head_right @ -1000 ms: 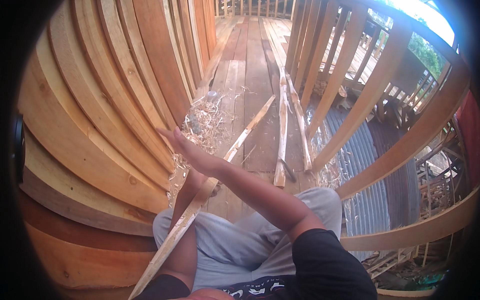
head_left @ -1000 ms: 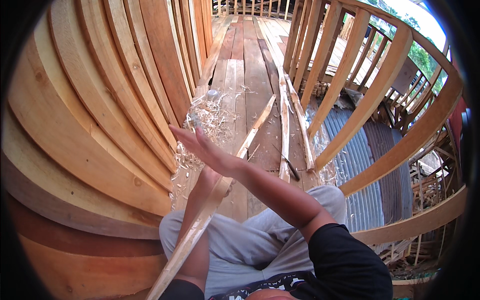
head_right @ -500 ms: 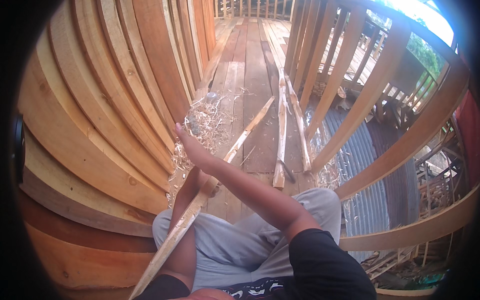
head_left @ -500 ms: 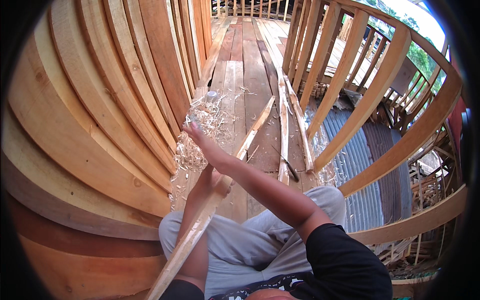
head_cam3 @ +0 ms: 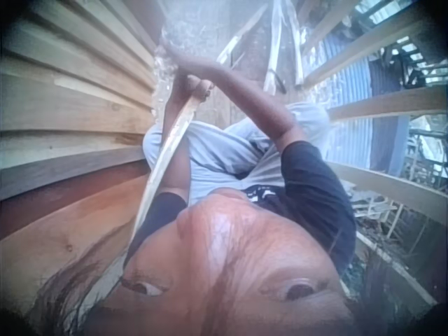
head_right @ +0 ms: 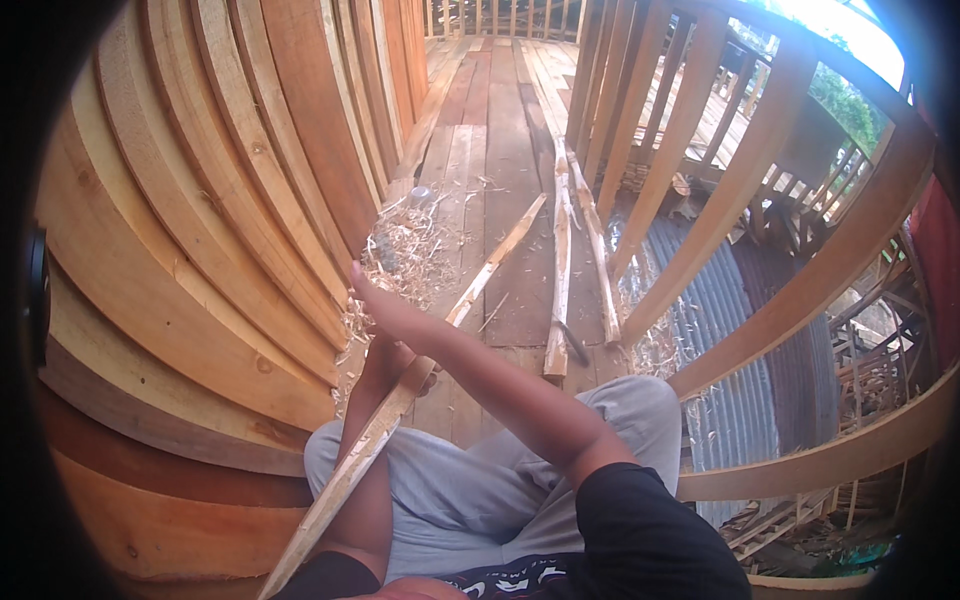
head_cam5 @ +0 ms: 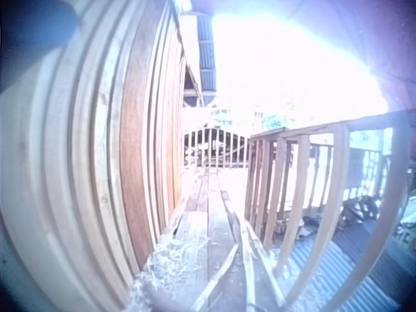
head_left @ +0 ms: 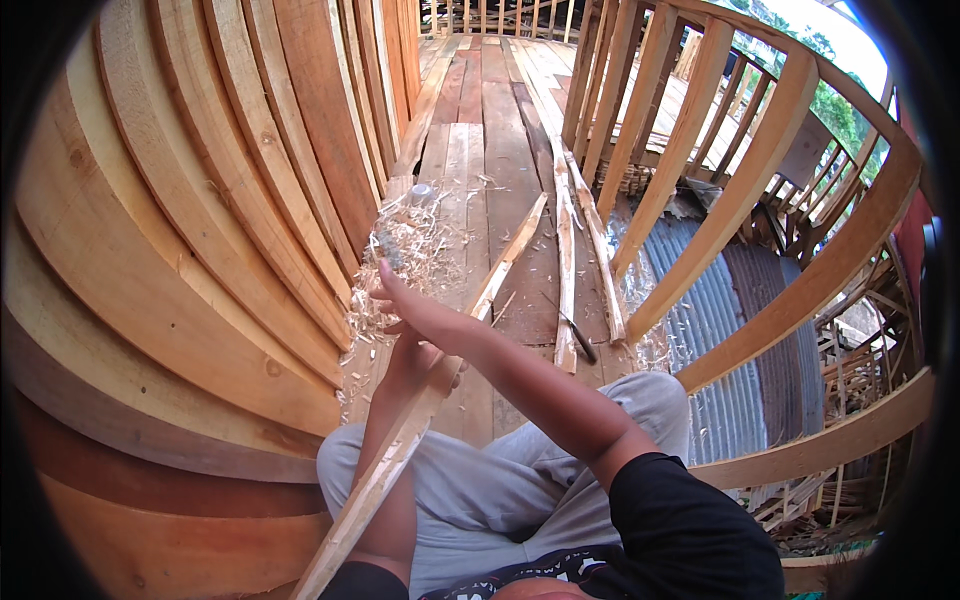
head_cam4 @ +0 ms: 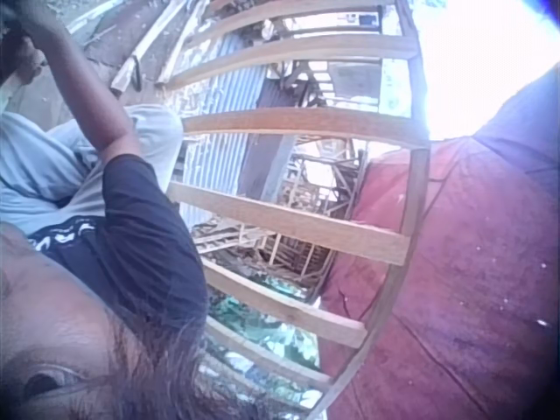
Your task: The person sits on a wooden floor and uses a knife to shave and shape a long, thin piece of wood. They hold the wood with one hand and scrape the surface with the knife, creating wood shavings. The person occasionally pauses to inspect the wood's surface.
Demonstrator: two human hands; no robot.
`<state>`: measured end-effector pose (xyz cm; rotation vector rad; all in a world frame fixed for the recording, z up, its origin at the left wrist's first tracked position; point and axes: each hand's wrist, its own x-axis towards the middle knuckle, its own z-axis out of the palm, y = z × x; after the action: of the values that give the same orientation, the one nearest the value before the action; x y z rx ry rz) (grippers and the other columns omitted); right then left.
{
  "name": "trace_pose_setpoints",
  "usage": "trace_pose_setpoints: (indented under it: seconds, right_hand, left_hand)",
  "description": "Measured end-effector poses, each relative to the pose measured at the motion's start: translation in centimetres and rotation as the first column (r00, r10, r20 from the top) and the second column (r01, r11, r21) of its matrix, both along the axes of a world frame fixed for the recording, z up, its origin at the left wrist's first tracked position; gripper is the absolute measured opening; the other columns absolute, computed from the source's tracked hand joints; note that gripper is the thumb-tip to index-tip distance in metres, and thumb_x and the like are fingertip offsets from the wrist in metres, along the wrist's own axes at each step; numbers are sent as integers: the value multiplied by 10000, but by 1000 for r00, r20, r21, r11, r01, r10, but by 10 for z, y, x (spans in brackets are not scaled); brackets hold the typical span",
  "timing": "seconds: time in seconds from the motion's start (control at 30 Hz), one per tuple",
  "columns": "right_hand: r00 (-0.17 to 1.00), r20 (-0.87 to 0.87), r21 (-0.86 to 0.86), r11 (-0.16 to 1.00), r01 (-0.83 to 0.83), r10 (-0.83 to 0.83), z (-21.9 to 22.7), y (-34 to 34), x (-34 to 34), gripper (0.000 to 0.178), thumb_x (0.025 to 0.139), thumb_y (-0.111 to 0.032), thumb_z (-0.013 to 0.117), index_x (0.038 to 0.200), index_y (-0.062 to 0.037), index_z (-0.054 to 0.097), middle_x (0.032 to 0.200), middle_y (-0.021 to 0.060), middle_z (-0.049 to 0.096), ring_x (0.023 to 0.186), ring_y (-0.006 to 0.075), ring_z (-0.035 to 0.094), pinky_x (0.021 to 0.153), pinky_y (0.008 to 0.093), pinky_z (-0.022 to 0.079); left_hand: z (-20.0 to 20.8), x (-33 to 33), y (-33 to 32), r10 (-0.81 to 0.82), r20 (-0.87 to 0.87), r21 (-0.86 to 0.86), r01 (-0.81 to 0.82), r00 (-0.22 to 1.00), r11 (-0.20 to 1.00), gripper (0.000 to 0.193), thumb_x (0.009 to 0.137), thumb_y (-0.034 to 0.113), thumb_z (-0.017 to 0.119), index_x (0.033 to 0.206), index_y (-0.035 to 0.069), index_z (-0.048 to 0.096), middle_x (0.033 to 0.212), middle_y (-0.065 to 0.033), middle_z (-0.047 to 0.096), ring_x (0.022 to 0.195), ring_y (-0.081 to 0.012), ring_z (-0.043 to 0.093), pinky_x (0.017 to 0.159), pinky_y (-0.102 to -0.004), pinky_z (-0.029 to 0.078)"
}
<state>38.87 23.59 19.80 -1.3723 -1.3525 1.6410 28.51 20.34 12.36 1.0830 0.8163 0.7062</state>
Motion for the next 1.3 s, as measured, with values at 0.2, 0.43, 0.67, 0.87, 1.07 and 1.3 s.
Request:
trace_pose_setpoints:
  seconds: [0.2,0.43,0.67,0.87,1.07,1.3]
  right_hand:
    - [958,-216,154,975,-159,190,5,8,12,1072,818,-887,88,1512,-116,360,1531,223,357,1414,367,351,1174,569,68]
    - [792,-601,182,983,2,109,-1,9,50,698,1004,-585,369,1500,-95,359,1499,182,413,1371,344,422,1123,536,323]
    - [854,-500,341,874,346,-143,-25,4,146,844,708,196,483,1494,-87,365,1566,113,310,1414,368,342,1124,470,395]
    - [826,-248,641,554,531,-506,-62,-15,281,857,638,116,400,1471,-84,429,1489,223,404,1466,277,268,939,272,460]
    - [567,-583,134,619,774,-582,-96,-34,329,869,706,194,447,1496,-161,382,1445,120,389,761,41,451,897,340,437]
    - [556,-690,114,689,716,-463,-110,-15,315,831,683,254,418,1450,-66,438,1535,223,244,878,112,553,855,255,495]
  left_hand:
    - [-2,0,-3,-30,-4,-58,30,1000,998,807,900,767,387,1034,-2,592,702,-47,571,573,-108,542,513,-244,427]
    - [-32,-6,24,-220,53,-371,224,974,901,938,855,853,254,1025,6,618,737,-64,601,588,-148,541,534,-276,422]
    - [-25,1,29,-259,235,-464,342,937,818,1049,831,869,284,1262,-66,484,837,-89,587,589,-176,575,512,-249,459]
    - [-20,4,29,-272,254,-472,364,928,803,1005,867,832,271,1277,-62,475,823,-92,583,588,-183,583,482,-263,460]
    - [-19,3,27,-257,204,-483,325,945,813,907,883,812,276,1157,-3,567,802,-110,577,597,-216,556,558,-302,474]
    - [-13,7,22,-245,131,-478,278,960,833,914,891,805,258,1184,-12,545,801,-121,571,582,-212,557,538,-297,472]
